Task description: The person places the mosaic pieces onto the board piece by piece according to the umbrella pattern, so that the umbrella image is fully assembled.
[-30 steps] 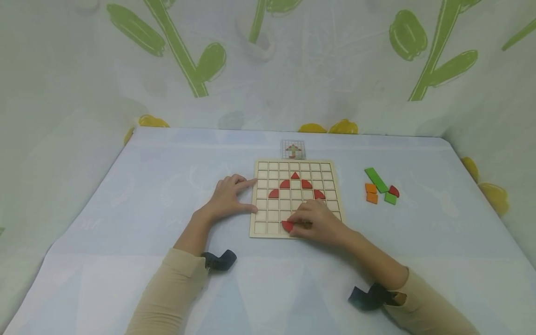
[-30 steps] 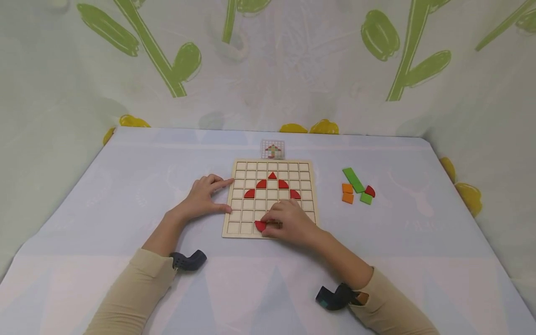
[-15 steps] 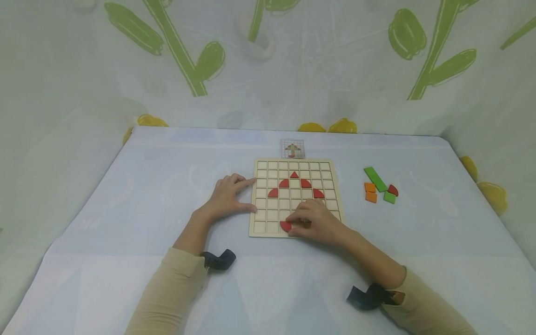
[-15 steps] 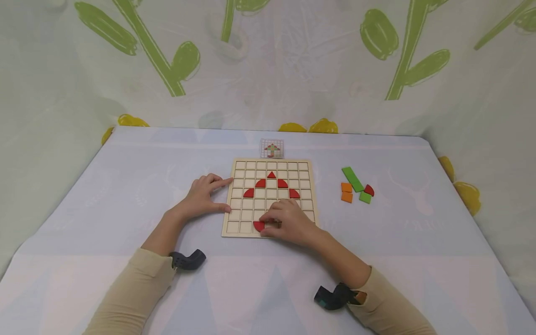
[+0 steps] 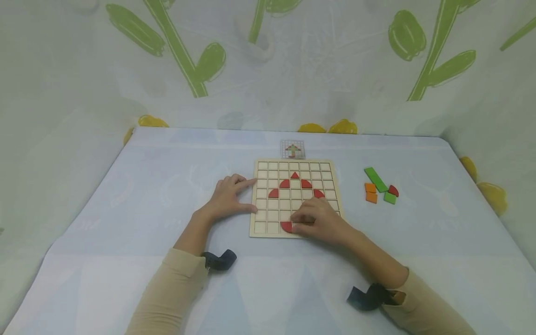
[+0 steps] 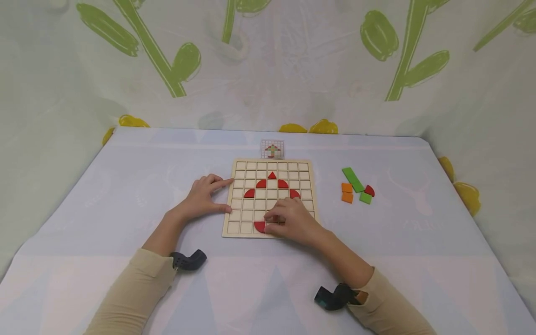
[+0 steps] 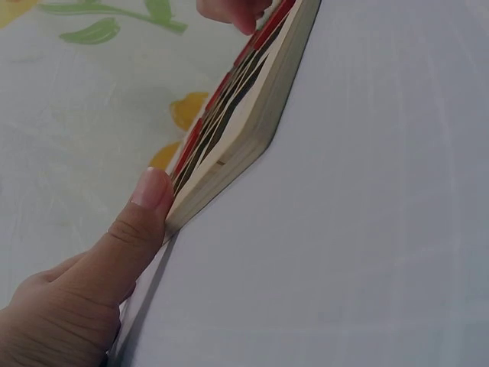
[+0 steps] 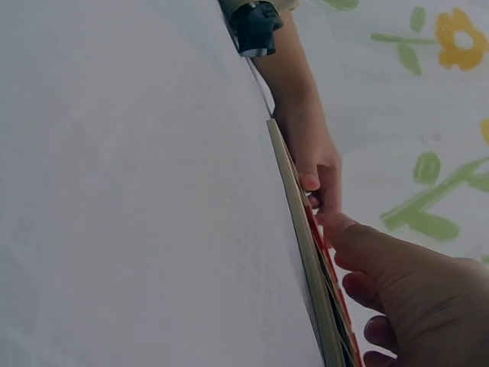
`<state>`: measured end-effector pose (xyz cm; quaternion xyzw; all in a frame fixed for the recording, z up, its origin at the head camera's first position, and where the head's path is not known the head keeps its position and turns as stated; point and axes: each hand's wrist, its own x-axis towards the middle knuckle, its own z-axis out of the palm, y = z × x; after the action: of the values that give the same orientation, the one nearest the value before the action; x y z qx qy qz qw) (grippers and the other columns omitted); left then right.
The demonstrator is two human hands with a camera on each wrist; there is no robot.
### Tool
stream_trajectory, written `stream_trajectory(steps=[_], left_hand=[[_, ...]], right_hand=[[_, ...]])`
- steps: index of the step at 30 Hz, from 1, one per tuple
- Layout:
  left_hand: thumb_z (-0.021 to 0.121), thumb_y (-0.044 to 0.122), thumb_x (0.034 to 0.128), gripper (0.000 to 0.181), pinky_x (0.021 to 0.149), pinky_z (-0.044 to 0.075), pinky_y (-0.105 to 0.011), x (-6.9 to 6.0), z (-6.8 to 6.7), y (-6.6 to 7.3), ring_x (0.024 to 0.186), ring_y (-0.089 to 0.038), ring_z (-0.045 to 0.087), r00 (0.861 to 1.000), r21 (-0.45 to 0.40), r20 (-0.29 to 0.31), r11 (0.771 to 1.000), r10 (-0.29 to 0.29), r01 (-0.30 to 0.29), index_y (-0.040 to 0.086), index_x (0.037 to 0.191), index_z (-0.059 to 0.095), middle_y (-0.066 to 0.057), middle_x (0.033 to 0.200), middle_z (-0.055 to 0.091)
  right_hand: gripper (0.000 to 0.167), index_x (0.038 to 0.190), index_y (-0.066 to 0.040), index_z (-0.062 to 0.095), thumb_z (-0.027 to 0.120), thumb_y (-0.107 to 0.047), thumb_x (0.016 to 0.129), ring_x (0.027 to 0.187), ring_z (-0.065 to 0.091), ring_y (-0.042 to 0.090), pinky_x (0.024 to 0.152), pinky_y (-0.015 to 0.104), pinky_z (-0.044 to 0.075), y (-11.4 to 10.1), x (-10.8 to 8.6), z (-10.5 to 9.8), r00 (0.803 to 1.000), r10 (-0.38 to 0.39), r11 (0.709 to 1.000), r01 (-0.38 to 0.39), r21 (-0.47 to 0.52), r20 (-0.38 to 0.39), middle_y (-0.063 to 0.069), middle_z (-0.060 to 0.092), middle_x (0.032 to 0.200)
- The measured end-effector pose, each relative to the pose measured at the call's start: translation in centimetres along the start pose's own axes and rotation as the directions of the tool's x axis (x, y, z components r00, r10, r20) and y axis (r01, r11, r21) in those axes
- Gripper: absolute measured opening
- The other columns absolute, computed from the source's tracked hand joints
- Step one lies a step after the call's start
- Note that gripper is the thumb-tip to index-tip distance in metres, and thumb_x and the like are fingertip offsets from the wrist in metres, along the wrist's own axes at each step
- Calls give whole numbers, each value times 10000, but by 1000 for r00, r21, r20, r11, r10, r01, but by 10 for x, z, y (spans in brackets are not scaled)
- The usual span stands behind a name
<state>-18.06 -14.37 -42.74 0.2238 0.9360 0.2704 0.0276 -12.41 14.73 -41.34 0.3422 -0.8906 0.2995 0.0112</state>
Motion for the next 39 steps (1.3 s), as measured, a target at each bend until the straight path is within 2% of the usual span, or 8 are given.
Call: stream_trajectory(steps=[9,18,26,32,35,39], left_hand=[[795,517,670,851,884,277,-404,1,-1,3,1030,-230,425,1000,8,3,1000,-1,1,204,1398,485,-58,1162,490],[794,511,673,853,877,279,-400,0,-2,5,1017,-232,421,1000,13,6,1000,-7,7,197,1401,481,-61,1164,488],[797,506,672,850,875,277,-398,0,-2,4,1016,-232,419,1000,8,1,1000,-8,8,197,1399,484,-63,1162,487],[798,509,670,848,866,276,-393,-1,-1,3,1011,-224,421,1000,3,0,1000,-9,9,198,1396,488,-54,1160,488],[799,510,669,848,869,278,-392,-1,-1,3,1015,-224,422,1000,3,1,1000,-11,10,201,1395,489,-53,1160,488],[801,506,670,851,873,279,-393,0,-1,3,1013,-224,421,1000,8,3,1000,-12,12,204,1399,483,-54,1163,486]], right_hand=[[252,965,-169,747,809,-265,741,826,469,73,772,331,364,3,-4,-10,997,72,997,-71,12,-30,-108,647,866],[281,980,-133,742,817,-236,729,805,475,97,733,311,374,14,-7,-18,996,54,998,-51,42,-67,-81,660,847],[316,1011,-126,724,812,-260,739,844,488,122,795,362,351,24,-13,-26,987,144,989,-142,31,-66,-70,632,844],[340,1040,-109,718,812,-233,737,962,512,195,851,407,343,31,-17,-34,975,209,977,-207,42,-71,-1,678,977],[341,1048,-109,717,807,-232,743,985,515,214,840,412,349,35,-19,-37,974,207,978,-206,21,-87,29,675,1029],[328,1026,-112,726,817,-230,733,931,512,193,798,382,357,42,-22,-39,973,190,981,-193,-14,-135,23,667,994]])
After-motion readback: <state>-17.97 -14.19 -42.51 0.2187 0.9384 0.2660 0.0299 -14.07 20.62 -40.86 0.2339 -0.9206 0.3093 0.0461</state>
